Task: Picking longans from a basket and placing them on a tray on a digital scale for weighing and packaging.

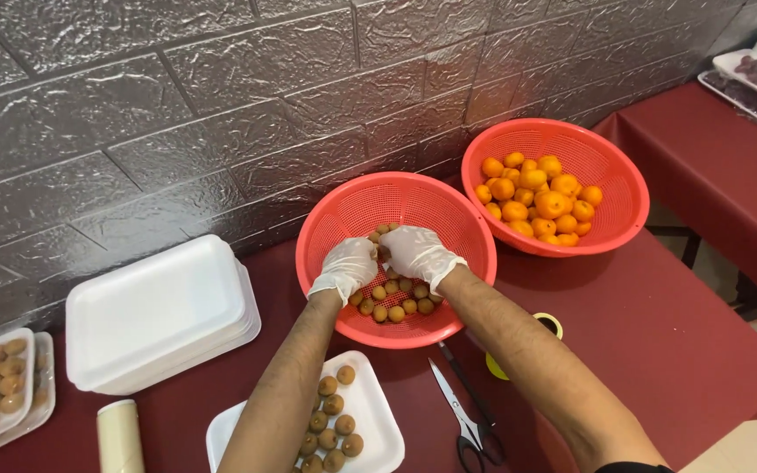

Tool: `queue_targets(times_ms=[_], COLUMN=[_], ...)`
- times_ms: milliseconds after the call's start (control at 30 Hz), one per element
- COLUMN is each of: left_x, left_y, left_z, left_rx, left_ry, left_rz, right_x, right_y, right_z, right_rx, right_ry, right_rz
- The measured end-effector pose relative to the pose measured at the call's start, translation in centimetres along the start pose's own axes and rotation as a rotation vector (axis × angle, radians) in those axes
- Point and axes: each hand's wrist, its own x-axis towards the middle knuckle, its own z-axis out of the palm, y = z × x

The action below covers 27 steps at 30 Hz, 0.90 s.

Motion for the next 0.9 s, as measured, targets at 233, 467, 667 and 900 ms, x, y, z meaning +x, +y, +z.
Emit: queue_targets(times_ms=[233,467,667,900], left_x=[1.2,-1.3,-3.2,-1.7], left_y=[-1.1,0.0,0.2,-1.9], left_z=[0.7,-1.4,-2.8,-0.7], left_rx=[-0.149,0.082,0.257,0.289], left_ry=[-0.014,-0.041,-0.042,-0.007], left_rz=[-0.031,-0.046,-0.036,-0.038], right_x=[-0.1,-2.2,-1.8,0.2], right_y=[0.2,-2.2,-4.9,-5.1], right_z=[-0.3,-1.8,0.9,4.9], right_rx=[0.121,-0.029,-0.055,-0.035], right_ry=[0.035,0.03,0.028,0.1], right_rz=[-0.016,-0.066,-0.115,-0.158])
